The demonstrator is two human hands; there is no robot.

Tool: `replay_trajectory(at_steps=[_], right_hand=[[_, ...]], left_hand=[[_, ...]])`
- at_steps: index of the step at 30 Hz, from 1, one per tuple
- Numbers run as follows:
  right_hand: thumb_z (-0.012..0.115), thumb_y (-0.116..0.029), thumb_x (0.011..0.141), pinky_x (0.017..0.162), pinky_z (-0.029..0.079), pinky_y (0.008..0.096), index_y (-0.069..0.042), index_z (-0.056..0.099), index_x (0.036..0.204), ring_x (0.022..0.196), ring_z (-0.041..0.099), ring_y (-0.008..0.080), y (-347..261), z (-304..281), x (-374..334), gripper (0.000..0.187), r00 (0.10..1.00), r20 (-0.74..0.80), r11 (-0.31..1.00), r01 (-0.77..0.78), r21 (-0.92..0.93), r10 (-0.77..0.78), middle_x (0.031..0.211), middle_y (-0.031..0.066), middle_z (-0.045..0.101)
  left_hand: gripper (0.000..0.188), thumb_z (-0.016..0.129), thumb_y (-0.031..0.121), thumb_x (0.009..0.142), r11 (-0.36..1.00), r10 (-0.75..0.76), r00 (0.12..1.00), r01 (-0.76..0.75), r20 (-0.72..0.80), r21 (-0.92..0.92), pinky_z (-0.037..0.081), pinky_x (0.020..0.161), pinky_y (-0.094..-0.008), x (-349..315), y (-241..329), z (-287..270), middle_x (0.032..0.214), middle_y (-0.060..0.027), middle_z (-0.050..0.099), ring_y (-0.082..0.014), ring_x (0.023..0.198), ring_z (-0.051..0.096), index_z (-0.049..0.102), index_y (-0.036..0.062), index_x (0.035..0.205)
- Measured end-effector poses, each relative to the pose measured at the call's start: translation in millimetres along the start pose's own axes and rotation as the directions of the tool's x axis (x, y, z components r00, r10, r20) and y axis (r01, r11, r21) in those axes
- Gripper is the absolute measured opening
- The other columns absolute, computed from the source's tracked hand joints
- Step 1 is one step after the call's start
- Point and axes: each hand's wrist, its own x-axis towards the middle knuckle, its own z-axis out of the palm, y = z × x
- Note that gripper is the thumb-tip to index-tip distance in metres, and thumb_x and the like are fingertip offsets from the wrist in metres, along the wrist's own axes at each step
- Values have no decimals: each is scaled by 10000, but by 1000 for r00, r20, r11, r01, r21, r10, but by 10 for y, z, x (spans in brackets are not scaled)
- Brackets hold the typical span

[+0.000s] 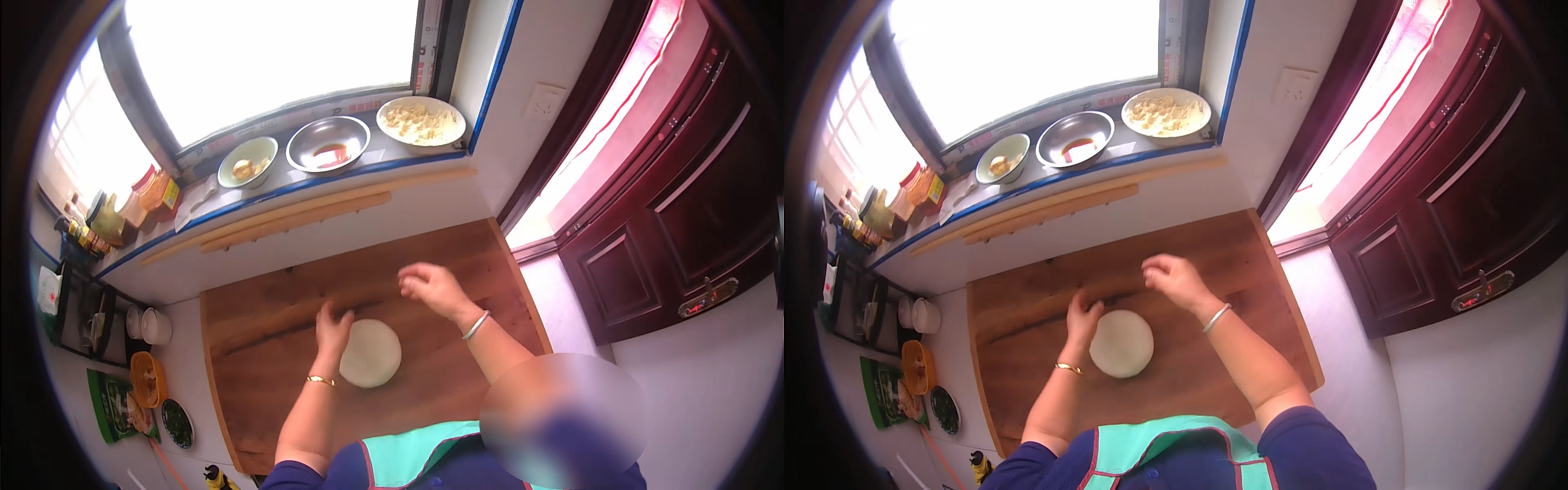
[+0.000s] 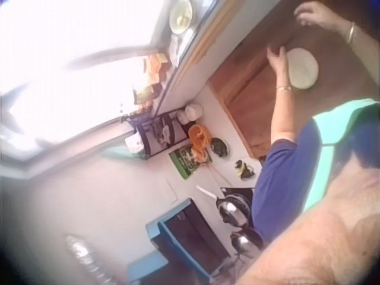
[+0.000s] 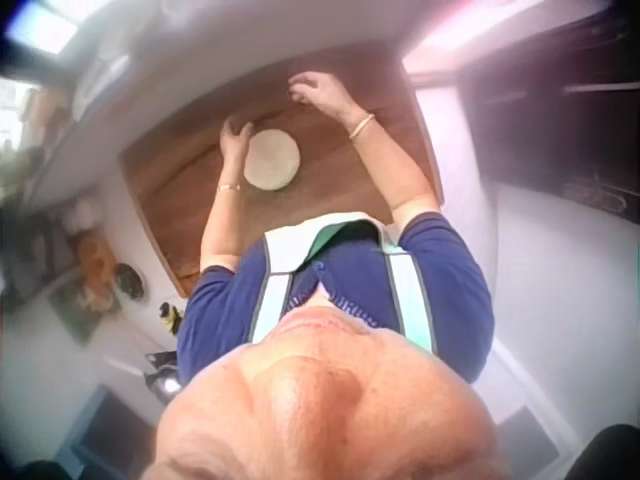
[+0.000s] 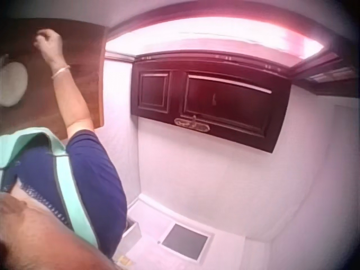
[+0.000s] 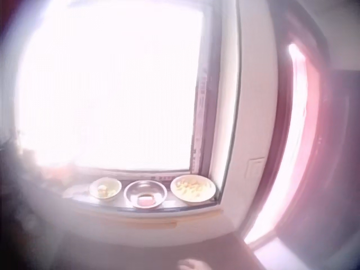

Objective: The person kneads a piece of dough on a wooden board, folding and pressing it repeatedly by hand, then picks up a bowl of white powder.

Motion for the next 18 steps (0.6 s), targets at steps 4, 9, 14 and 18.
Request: replay_trajectory(at_steps=[4, 9, 14, 18], right_hand=[[531, -208, 958, 683, 524, 274, -12, 532, 1226, 827, 630, 133, -472, -560, 656, 332, 877, -460, 920, 286, 268, -139, 1008, 51, 624], [475, -265, 982, 729, 544, 293, -48, 429, 1327, 905, 646, 182, -1021, -907, 1244, 409, 848, -530, 905, 245, 349, -25, 1182, 99, 570], [458, -227, 970, 682, 555, 315, -39, 440, 1306, 934, 633, 177, -945, -996, 1417, 385, 860, -499, 899, 299, 320, -108, 1140, 101, 590], [435, -154, 956, 721, 554, 310, -11, 455, 1275, 947, 613, 158, -904, -915, 1063, 350, 827, -536, 860, 391, 329, -171, 1137, 93, 588]], left_hand=[[505, 585, 267, 935, 631, 78, 947, 196, 312, -751, 483, 917, -328, 822, 2042, 90, 1312, -141, 512, -236, 1120, 580, 440, 10, 1345], [517, 521, 230, 961, 605, 4, 979, 160, 204, -780, 515, 884, -326, 1499, 3036, 469, 1337, -145, 488, -266, 1069, 612, 350, 19, 1401], [444, 468, 183, 959, 615, 61, 968, 157, 245, -773, 536, 837, -322, 1576, 3117, 539, 1285, -119, 529, -251, 998, 641, 383, 36, 1369], [385, 454, 167, 949, 625, 148, 969, 65, 199, -778, 528, 823, -311, 1298, 3005, 575, 1212, -83, 573, -207, 974, 642, 433, 53, 1316]])
